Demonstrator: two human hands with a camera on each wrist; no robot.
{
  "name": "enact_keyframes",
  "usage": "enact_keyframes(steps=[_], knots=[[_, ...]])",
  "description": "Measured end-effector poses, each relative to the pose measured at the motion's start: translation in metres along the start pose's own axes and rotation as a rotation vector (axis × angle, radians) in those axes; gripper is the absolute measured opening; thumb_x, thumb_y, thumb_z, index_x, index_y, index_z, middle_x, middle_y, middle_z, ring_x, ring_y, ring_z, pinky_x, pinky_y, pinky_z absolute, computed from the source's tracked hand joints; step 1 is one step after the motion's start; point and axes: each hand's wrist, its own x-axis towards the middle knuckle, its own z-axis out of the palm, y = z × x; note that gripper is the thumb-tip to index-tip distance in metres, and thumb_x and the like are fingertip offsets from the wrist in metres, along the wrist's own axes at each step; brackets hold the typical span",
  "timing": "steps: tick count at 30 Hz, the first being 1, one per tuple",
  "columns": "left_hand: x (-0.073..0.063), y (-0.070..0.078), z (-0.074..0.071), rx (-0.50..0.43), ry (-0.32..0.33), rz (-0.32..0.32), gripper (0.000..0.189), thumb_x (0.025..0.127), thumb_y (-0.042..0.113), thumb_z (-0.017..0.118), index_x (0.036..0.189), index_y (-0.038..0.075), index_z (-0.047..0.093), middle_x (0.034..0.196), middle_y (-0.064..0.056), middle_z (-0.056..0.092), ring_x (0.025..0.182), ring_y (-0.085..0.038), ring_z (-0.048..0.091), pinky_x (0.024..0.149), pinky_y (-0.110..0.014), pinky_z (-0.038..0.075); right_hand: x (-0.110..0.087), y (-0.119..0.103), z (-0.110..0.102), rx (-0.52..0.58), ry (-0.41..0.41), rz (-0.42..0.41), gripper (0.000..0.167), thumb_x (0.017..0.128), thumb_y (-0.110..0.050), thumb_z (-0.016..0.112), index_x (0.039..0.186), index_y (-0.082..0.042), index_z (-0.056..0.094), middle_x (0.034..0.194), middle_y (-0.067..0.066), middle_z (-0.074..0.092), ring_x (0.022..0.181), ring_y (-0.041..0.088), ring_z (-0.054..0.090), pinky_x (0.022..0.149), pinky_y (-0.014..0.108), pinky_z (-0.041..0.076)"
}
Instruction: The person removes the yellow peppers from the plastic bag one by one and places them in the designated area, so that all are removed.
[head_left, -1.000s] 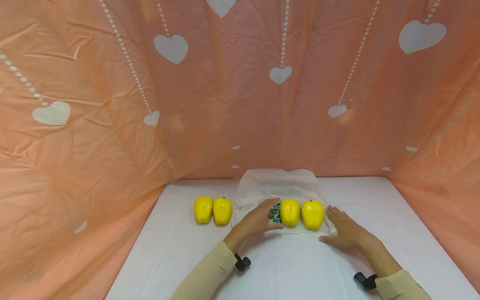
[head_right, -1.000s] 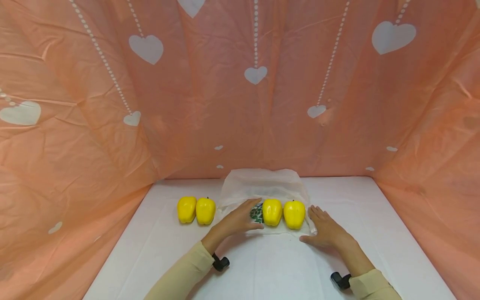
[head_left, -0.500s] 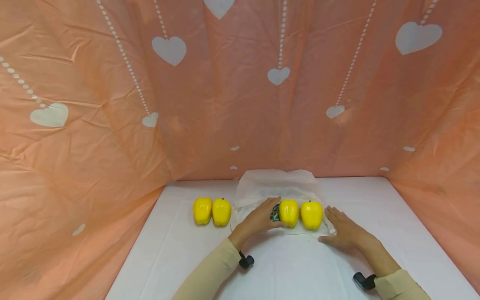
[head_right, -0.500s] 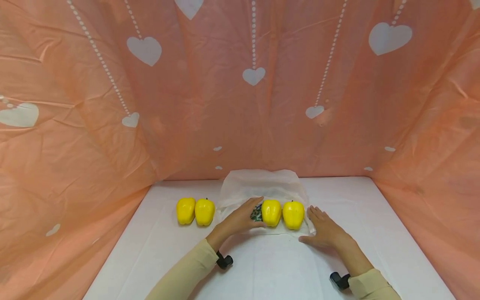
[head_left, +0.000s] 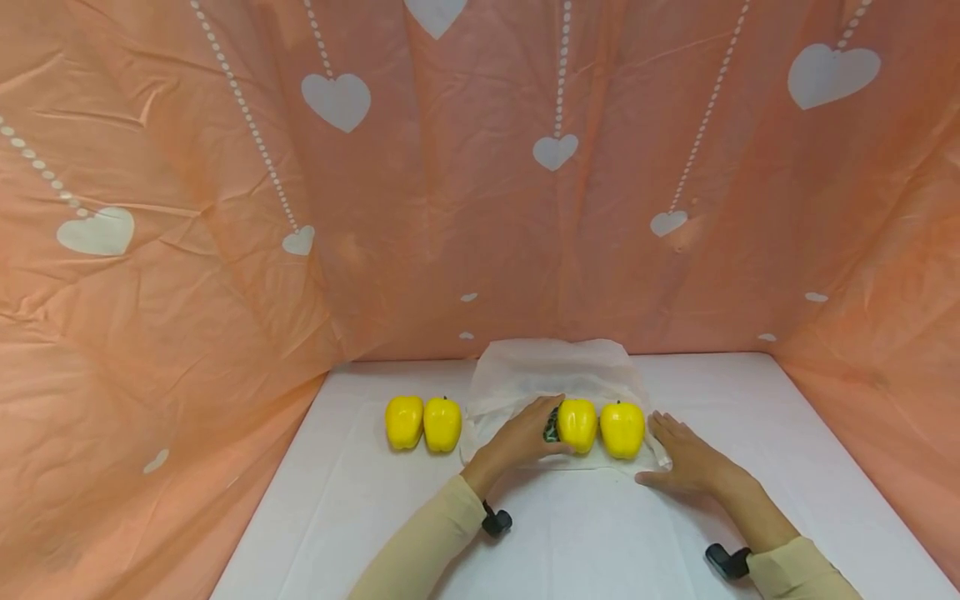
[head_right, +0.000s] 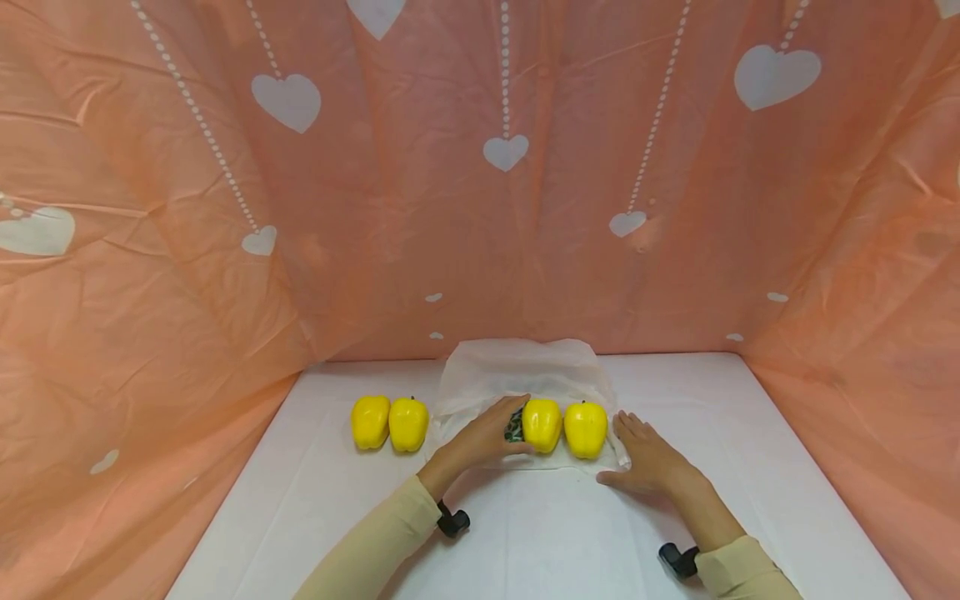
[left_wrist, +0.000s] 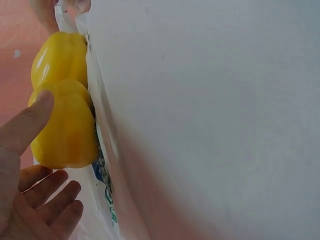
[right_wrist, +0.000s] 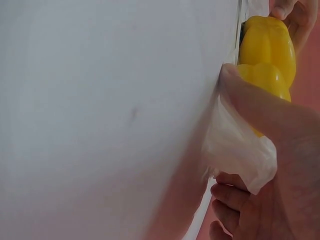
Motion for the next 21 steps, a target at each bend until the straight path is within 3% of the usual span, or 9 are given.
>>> enact_keyframes(steps=[21], knots=[[-0.0006,-0.0023,0.0009,-0.046,0.029,0.013,0.087,0.092,0.043,0.086,0.163,0.017,0.043,0.160,-0.003,0.052,0.143,-0.020,0.052,0.123,-0.040,0.043,0.0008,0.0009,-0.0001,-0.007,0.005,-0.007,0.113,0.087,-0.056,0.083,0.162,0.011,0.031,0.168,0.038,0.025,0.154,0.060,0.023,0.124,0.074,0.022]])
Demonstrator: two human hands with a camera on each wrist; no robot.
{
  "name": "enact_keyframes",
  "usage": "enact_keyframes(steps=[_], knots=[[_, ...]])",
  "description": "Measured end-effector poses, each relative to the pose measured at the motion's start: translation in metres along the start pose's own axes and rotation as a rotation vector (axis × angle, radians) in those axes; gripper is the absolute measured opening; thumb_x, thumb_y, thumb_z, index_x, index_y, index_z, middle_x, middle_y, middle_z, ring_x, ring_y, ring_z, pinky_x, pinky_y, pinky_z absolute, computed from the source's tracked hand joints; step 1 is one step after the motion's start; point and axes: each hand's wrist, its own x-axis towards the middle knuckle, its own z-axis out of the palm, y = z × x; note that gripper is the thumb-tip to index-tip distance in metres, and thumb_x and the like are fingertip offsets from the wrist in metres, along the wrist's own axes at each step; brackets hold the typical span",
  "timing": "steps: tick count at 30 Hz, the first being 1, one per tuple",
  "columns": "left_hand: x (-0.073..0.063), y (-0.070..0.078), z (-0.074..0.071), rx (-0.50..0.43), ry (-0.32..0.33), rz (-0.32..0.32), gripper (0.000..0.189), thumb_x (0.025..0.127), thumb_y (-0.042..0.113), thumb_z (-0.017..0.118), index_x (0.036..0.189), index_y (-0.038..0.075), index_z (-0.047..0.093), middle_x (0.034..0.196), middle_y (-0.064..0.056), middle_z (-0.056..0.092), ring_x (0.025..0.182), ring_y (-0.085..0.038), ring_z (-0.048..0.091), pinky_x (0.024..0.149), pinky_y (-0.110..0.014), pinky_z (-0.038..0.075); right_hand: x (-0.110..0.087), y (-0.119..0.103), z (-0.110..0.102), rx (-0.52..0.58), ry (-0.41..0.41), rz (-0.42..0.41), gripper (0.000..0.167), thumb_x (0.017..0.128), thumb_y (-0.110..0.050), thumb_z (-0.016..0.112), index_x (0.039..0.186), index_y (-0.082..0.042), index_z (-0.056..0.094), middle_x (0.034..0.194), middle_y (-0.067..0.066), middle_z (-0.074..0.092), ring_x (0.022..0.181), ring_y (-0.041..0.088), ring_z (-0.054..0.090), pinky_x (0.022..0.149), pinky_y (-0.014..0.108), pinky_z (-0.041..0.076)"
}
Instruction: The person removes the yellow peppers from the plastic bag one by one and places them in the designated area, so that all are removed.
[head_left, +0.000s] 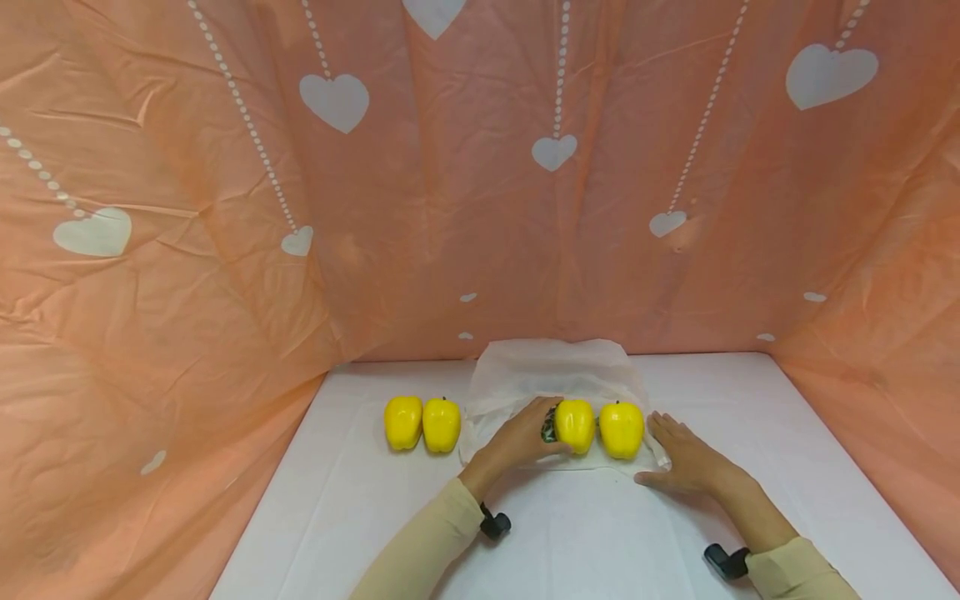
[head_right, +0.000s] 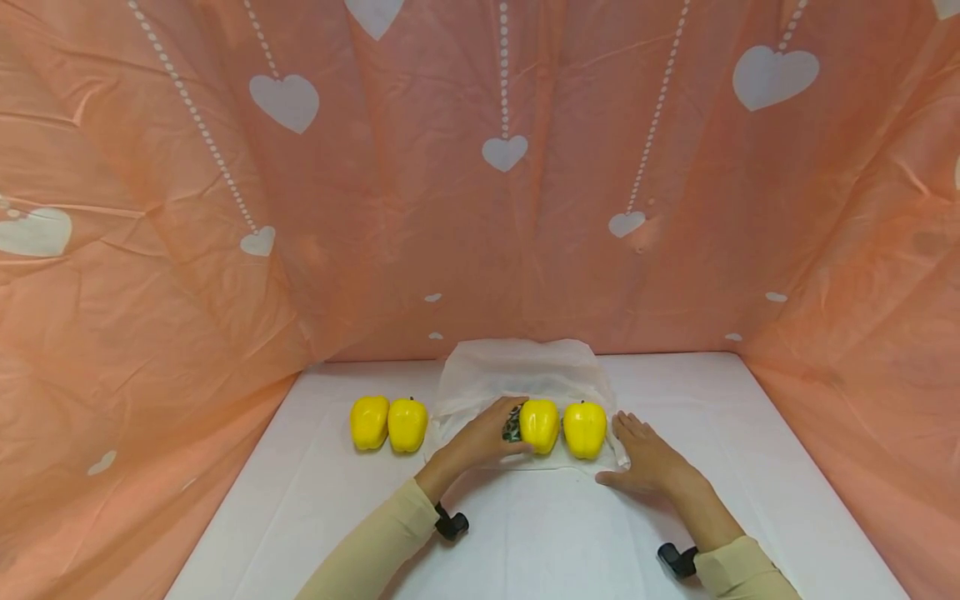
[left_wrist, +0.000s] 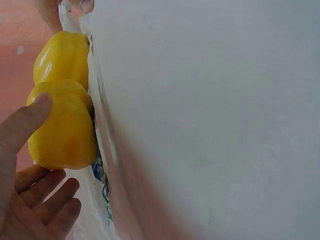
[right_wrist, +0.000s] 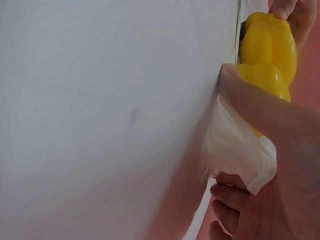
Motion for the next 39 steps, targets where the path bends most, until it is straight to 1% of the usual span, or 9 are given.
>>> enact_keyframes(steps=[6,10,14,20,25,29,35,39], knots=[[-0.005,0.000,-0.005,-0.029,0.000,-0.044,0.088,0.092,0.046,0.086,0.164,0.019,0.042,0.163,-0.002,0.049,0.145,-0.022,0.051,0.123,-0.045,0.043,0.000,-0.001,0.000,0.004,-0.007,0.013,0.115,0.087,-0.058,0.083,0.163,0.010,0.031,0.169,0.037,0.024,0.154,0.061,0.022,0.122,0.075,0.023],[-0.008,-0.002,-0.007,-0.037,0.009,-0.057,0.089,0.092,0.046,0.086,0.164,0.018,0.042,0.165,-0.003,0.048,0.148,-0.023,0.049,0.124,-0.046,0.041,0.001,-0.001,0.000,0.002,-0.015,0.030,0.117,0.086,-0.061,0.082,0.164,0.009,0.030,0.169,0.036,0.023,0.154,0.061,0.021,0.122,0.076,0.022],[-0.011,-0.005,-0.007,-0.029,0.023,-0.047,0.088,0.091,0.045,0.086,0.162,0.016,0.043,0.165,-0.004,0.049,0.150,-0.024,0.049,0.125,-0.046,0.041,0.001,-0.001,0.000,0.006,-0.023,0.041,0.117,0.086,-0.061,0.082,0.164,0.009,0.029,0.170,0.036,0.022,0.154,0.061,0.020,0.122,0.076,0.022],[-0.016,-0.011,-0.008,-0.022,0.040,-0.031,0.088,0.091,0.045,0.087,0.161,0.013,0.044,0.163,-0.006,0.051,0.148,-0.024,0.051,0.123,-0.044,0.043,0.000,-0.001,-0.001,0.014,-0.025,0.035,0.116,0.087,-0.059,0.082,0.164,0.009,0.028,0.170,0.036,0.021,0.155,0.060,0.019,0.123,0.075,0.020],[-0.021,-0.013,-0.010,-0.026,0.043,-0.033,0.089,0.091,0.046,0.087,0.162,0.015,0.043,0.163,-0.004,0.050,0.147,-0.025,0.051,0.122,-0.046,0.044,-0.001,0.000,-0.001,0.017,-0.018,0.028,0.117,0.087,-0.059,0.082,0.164,0.010,0.028,0.170,0.037,0.022,0.155,0.061,0.020,0.123,0.076,0.021],[-0.026,-0.014,-0.014,-0.012,0.050,-0.018,0.089,0.091,0.044,0.087,0.162,0.014,0.043,0.163,-0.004,0.051,0.147,-0.024,0.051,0.122,-0.044,0.044,-0.001,-0.001,0.000,0.014,-0.018,0.028,0.117,0.086,-0.060,0.082,0.164,0.010,0.029,0.169,0.037,0.022,0.154,0.061,0.021,0.122,0.077,0.022],[-0.034,-0.017,-0.021,-0.014,0.073,0.011,0.088,0.091,0.040,0.088,0.162,0.012,0.044,0.161,-0.007,0.052,0.146,-0.026,0.052,0.121,-0.044,0.046,-0.001,-0.002,0.000,0.011,-0.017,0.026,0.116,0.086,-0.059,0.082,0.164,0.010,0.028,0.169,0.037,0.023,0.154,0.061,0.021,0.122,0.076,0.022],[-0.040,-0.019,-0.026,-0.027,0.073,0.007,0.087,0.092,0.041,0.087,0.162,0.013,0.043,0.161,-0.008,0.052,0.144,-0.027,0.053,0.120,-0.046,0.047,-0.001,-0.002,-0.001,0.013,-0.019,0.024,0.116,0.087,-0.058,0.082,0.164,0.010,0.028,0.169,0.037,0.023,0.154,0.061,0.020,0.122,0.076,0.022]])
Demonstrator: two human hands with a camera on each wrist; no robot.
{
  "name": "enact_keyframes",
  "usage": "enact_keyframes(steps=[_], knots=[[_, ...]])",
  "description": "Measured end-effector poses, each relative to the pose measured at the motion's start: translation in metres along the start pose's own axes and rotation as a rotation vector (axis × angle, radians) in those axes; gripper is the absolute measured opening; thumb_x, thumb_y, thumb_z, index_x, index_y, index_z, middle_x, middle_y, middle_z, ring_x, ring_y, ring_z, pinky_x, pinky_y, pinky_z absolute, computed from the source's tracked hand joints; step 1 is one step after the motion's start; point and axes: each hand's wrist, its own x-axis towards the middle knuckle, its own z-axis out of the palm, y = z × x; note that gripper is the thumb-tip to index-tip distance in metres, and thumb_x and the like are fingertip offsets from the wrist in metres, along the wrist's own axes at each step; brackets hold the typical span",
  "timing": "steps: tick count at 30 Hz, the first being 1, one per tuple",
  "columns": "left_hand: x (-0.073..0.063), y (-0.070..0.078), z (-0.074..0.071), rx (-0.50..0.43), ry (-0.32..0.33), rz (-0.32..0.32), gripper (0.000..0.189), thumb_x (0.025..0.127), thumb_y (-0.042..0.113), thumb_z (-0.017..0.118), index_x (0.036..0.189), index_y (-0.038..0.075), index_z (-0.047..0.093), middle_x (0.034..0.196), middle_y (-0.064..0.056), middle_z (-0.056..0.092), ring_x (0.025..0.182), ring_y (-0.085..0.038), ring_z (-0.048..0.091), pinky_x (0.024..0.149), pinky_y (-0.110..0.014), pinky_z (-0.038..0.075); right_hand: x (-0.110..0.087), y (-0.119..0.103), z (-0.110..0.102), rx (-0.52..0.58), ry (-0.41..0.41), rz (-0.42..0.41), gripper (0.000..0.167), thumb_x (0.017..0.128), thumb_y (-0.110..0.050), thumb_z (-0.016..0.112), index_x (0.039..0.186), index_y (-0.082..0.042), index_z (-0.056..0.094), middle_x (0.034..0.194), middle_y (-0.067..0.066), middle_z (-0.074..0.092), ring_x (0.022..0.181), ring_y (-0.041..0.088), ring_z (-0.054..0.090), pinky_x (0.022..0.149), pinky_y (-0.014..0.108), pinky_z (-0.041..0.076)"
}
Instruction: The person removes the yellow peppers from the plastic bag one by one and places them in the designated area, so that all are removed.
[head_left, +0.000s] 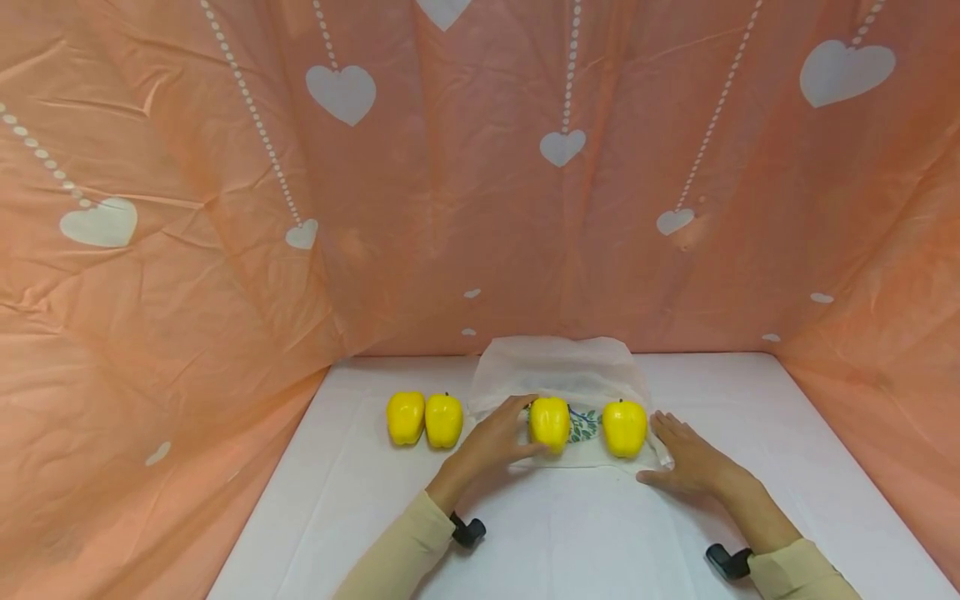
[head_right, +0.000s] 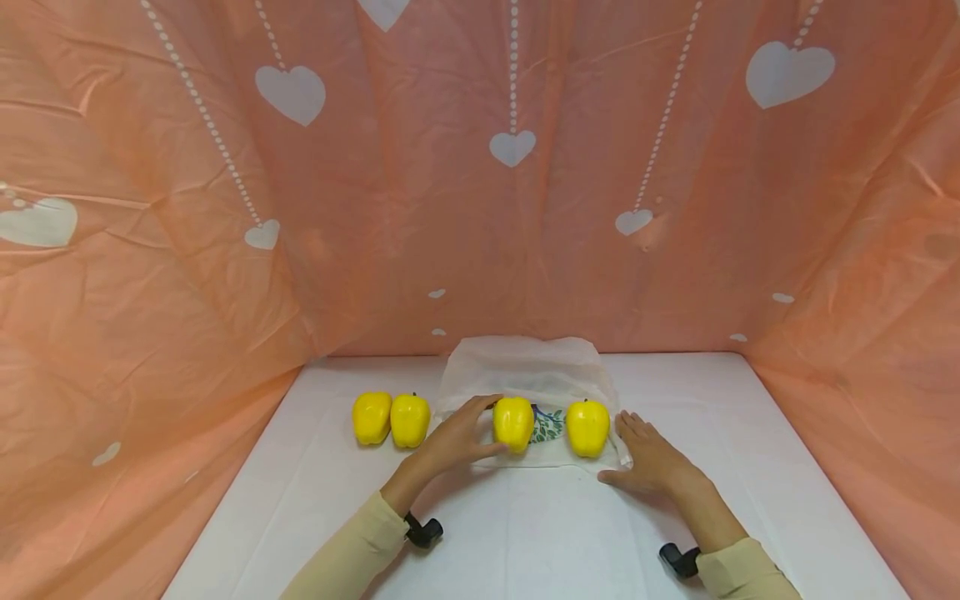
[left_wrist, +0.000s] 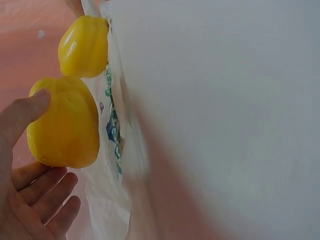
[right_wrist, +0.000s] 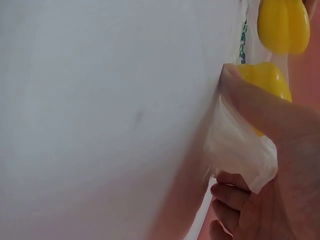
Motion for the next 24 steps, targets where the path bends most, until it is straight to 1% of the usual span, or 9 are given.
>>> enact_keyframes(steps=[8,17,24], knots=[[-0.008,-0.005,-0.011,-0.037,0.004,-0.037,0.089,0.092,0.045,0.086,0.163,0.015,0.042,0.163,-0.009,0.050,0.145,-0.031,0.053,0.119,-0.053,0.047,0.002,0.002,0.002,0.002,-0.006,0.015,0.118,0.086,-0.061,0.082,0.165,0.009,0.028,0.170,0.036,0.022,0.154,0.061,0.020,0.122,0.077,0.023],[-0.015,-0.013,-0.019,-0.076,0.024,-0.018,0.086,0.093,0.036,0.086,0.164,0.012,0.042,0.164,-0.010,0.049,0.149,-0.031,0.049,0.123,-0.053,0.043,0.003,0.002,0.003,-0.013,-0.001,0.011,0.118,0.086,-0.062,0.082,0.164,0.008,0.028,0.170,0.036,0.023,0.154,0.061,0.021,0.121,0.077,0.023],[-0.025,-0.013,-0.030,-0.094,0.049,-0.013,0.085,0.094,0.031,0.086,0.164,0.011,0.041,0.162,-0.010,0.050,0.149,-0.031,0.048,0.124,-0.052,0.041,0.002,0.001,0.002,-0.003,-0.004,0.018,0.119,0.085,-0.061,0.082,0.165,0.008,0.027,0.170,0.037,0.021,0.154,0.061,0.020,0.121,0.077,0.022]])
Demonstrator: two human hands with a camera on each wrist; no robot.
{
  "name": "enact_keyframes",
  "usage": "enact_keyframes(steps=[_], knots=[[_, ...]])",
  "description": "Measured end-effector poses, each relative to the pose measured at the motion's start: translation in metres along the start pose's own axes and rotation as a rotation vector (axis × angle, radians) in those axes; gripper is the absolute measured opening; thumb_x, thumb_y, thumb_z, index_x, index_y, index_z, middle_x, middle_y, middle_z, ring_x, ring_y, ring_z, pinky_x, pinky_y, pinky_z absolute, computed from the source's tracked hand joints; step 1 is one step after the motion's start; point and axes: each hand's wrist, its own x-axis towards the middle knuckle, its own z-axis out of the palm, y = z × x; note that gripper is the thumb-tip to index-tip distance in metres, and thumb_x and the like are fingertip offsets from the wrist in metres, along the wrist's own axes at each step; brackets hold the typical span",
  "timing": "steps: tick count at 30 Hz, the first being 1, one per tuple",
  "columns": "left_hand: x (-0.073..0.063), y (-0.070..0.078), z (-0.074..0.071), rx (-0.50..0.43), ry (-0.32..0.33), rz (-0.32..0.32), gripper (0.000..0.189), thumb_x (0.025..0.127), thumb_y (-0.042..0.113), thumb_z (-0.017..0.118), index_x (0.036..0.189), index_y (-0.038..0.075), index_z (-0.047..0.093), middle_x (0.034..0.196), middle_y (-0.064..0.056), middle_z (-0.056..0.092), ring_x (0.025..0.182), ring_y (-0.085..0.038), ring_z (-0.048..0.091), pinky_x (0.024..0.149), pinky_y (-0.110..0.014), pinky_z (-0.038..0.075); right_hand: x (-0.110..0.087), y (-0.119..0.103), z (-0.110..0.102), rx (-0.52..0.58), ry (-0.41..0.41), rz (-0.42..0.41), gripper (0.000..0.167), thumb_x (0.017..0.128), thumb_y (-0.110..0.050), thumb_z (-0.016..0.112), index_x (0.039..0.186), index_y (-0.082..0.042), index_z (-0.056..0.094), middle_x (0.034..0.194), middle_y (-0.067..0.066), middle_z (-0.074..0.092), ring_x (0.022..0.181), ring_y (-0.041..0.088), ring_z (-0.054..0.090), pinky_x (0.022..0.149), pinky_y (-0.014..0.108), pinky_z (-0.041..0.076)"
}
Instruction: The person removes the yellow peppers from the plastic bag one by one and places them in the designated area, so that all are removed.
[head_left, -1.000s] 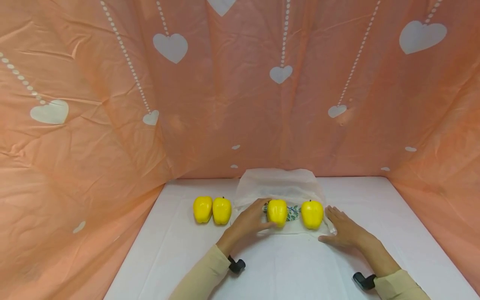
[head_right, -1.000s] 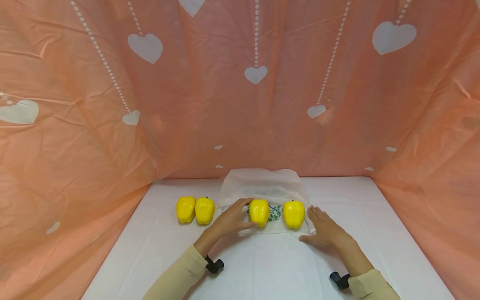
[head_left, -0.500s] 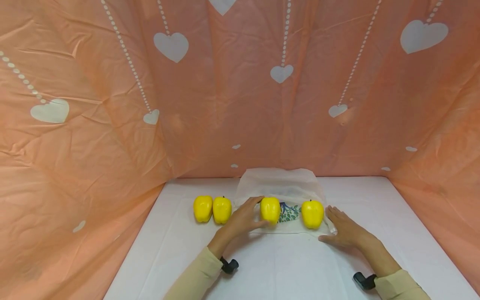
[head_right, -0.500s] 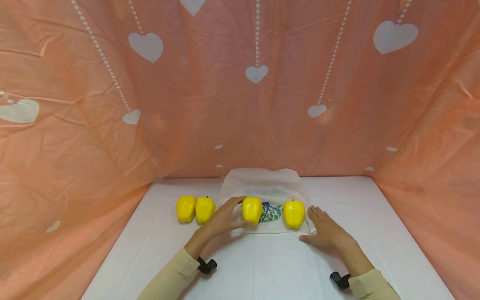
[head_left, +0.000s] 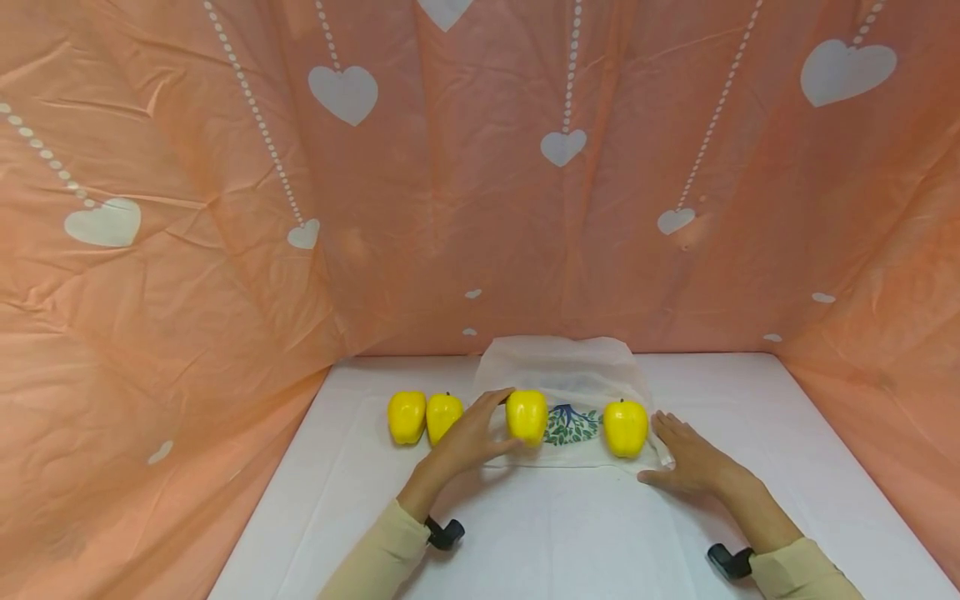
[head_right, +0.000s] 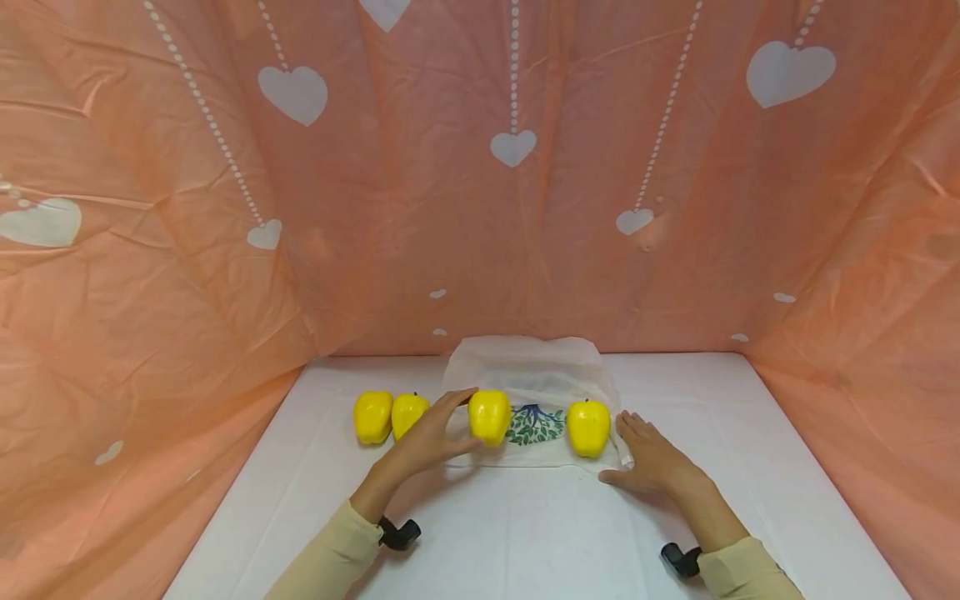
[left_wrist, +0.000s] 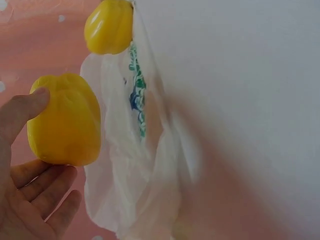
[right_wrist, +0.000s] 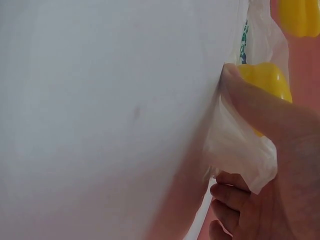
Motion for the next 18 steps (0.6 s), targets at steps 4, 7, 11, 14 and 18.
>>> enact_keyframes(steps=[4,7,11,14,18], knots=[[-0.004,0.000,-0.007,-0.011,0.013,0.009,0.085,0.094,0.030,0.086,0.164,0.010,0.041,0.162,-0.011,0.049,0.148,-0.031,0.049,0.123,-0.052,0.042,-0.001,-0.001,0.000,0.006,-0.001,0.000,0.119,0.085,-0.061,0.082,0.165,0.008,0.027,0.170,0.037,0.022,0.154,0.062,0.020,0.121,0.078,0.022],[-0.008,-0.001,-0.011,-0.018,0.024,0.002,0.085,0.094,0.029,0.085,0.164,0.012,0.040,0.163,-0.010,0.049,0.149,-0.031,0.048,0.124,-0.052,0.041,-0.001,-0.001,0.000,0.004,0.000,-0.003,0.119,0.085,-0.061,0.082,0.164,0.009,0.028,0.169,0.037,0.022,0.154,0.062,0.020,0.121,0.077,0.022],[-0.012,-0.002,-0.017,-0.027,0.044,-0.007,0.085,0.094,0.029,0.086,0.164,0.012,0.041,0.163,-0.009,0.049,0.149,-0.031,0.048,0.124,-0.052,0.041,0.000,0.000,0.000,0.005,0.001,-0.005,0.118,0.085,-0.061,0.082,0.164,0.009,0.028,0.169,0.037,0.022,0.154,0.062,0.021,0.121,0.077,0.022],[-0.014,-0.002,-0.022,-0.038,0.057,-0.015,0.085,0.093,0.027,0.086,0.164,0.012,0.041,0.163,-0.009,0.048,0.149,-0.031,0.048,0.124,-0.053,0.041,-0.001,-0.001,0.000,0.007,0.003,-0.007,0.118,0.085,-0.060,0.082,0.164,0.009,0.028,0.169,0.037,0.022,0.154,0.061,0.021,0.121,0.077,0.022],[-0.017,-0.004,-0.027,-0.047,0.076,-0.014,0.085,0.092,0.024,0.087,0.163,0.011,0.042,0.164,-0.010,0.048,0.150,-0.032,0.047,0.125,-0.053,0.039,0.000,-0.001,-0.001,0.005,0.003,-0.008,0.117,0.086,-0.059,0.083,0.164,0.009,0.028,0.169,0.037,0.023,0.154,0.061,0.021,0.121,0.077,0.022]])
